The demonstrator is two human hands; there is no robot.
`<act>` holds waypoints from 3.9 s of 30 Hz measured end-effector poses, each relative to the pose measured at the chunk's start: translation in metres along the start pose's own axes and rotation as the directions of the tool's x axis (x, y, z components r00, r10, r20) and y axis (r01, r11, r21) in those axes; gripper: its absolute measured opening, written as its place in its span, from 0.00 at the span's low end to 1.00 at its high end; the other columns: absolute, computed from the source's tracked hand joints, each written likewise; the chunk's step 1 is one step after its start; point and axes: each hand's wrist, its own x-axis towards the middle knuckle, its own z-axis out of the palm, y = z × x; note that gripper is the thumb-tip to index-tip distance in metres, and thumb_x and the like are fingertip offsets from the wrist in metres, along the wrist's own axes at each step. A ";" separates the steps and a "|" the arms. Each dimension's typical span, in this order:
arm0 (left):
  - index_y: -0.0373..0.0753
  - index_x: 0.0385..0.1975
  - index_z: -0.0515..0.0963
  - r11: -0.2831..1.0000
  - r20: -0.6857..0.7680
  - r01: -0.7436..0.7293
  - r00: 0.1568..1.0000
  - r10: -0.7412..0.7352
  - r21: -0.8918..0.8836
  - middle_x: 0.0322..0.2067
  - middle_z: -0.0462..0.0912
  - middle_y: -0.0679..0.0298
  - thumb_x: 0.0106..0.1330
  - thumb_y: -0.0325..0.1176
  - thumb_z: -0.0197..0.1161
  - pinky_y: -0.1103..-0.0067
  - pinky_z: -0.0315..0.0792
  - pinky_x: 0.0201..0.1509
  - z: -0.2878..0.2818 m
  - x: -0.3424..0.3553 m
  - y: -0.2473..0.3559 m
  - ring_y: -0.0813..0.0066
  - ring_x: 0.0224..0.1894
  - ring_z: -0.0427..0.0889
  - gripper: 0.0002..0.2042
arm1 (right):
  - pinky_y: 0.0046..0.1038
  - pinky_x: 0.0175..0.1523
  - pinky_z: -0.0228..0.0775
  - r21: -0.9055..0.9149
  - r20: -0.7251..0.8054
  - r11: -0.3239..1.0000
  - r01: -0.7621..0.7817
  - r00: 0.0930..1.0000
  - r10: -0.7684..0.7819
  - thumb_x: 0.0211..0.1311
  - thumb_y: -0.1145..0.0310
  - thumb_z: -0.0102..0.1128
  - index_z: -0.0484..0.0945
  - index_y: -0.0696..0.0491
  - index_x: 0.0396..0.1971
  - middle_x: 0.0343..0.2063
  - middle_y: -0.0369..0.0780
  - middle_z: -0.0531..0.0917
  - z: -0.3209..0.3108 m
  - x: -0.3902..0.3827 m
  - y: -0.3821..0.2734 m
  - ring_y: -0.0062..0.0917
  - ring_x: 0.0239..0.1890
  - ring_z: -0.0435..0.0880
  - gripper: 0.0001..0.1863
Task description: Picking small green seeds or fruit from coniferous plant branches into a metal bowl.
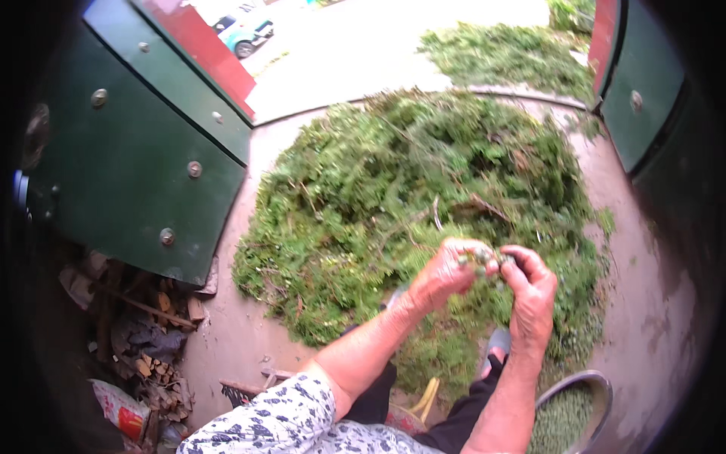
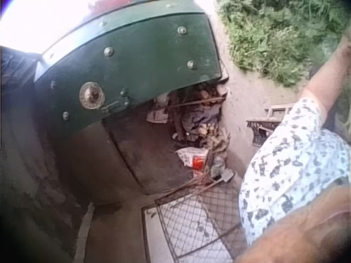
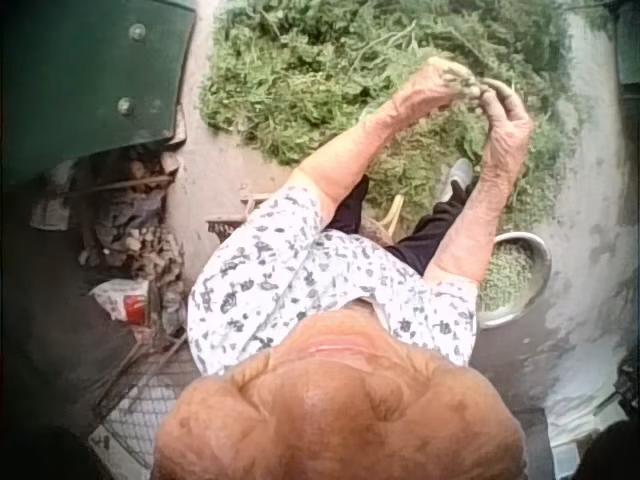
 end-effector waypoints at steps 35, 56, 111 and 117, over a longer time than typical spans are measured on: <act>0.42 0.21 0.69 0.883 -0.125 0.199 0.953 -0.275 -0.426 0.14 0.62 0.77 0.56 0.32 0.62 0.87 0.51 0.13 0.025 0.014 -0.011 0.90 0.10 0.54 0.08 | 0.15 0.21 0.61 0.485 -0.033 0.872 -0.069 0.995 0.097 0.61 0.66 0.52 0.73 0.56 0.31 0.21 0.33 0.73 -0.017 0.012 0.019 0.14 0.23 0.72 0.08; 0.40 0.25 0.73 0.908 -0.143 0.192 0.955 -0.260 -0.372 0.19 0.75 0.70 0.55 0.34 0.63 0.92 0.56 0.13 0.029 0.015 -0.022 0.89 0.14 0.68 0.08 | 0.13 0.25 0.63 0.252 -0.132 0.963 0.099 0.989 -0.067 0.59 0.68 0.55 0.72 0.58 0.38 0.23 0.32 0.74 -0.002 0.007 0.016 0.10 0.23 0.68 0.11; 0.38 0.20 0.73 0.978 -0.214 0.206 0.954 -0.209 -0.033 0.14 0.70 0.70 0.57 0.31 0.58 0.87 0.58 0.11 0.023 0.009 -0.023 0.87 0.12 0.65 0.06 | 0.12 0.18 0.59 0.237 -0.035 0.971 0.011 0.999 -0.003 0.53 0.70 0.61 0.77 0.58 0.37 0.17 0.31 0.73 0.002 0.005 0.014 0.10 0.16 0.70 0.12; 0.38 0.24 0.72 0.984 -0.175 0.175 0.970 -0.169 0.018 0.16 0.70 0.73 0.53 0.27 0.58 0.88 0.58 0.14 0.016 0.009 -0.027 0.88 0.13 0.64 0.02 | 0.17 0.31 0.69 -0.197 0.118 0.954 0.227 0.971 -0.206 0.48 0.72 0.64 0.78 0.57 0.39 0.31 0.35 0.76 0.002 0.007 0.021 0.15 0.29 0.75 0.16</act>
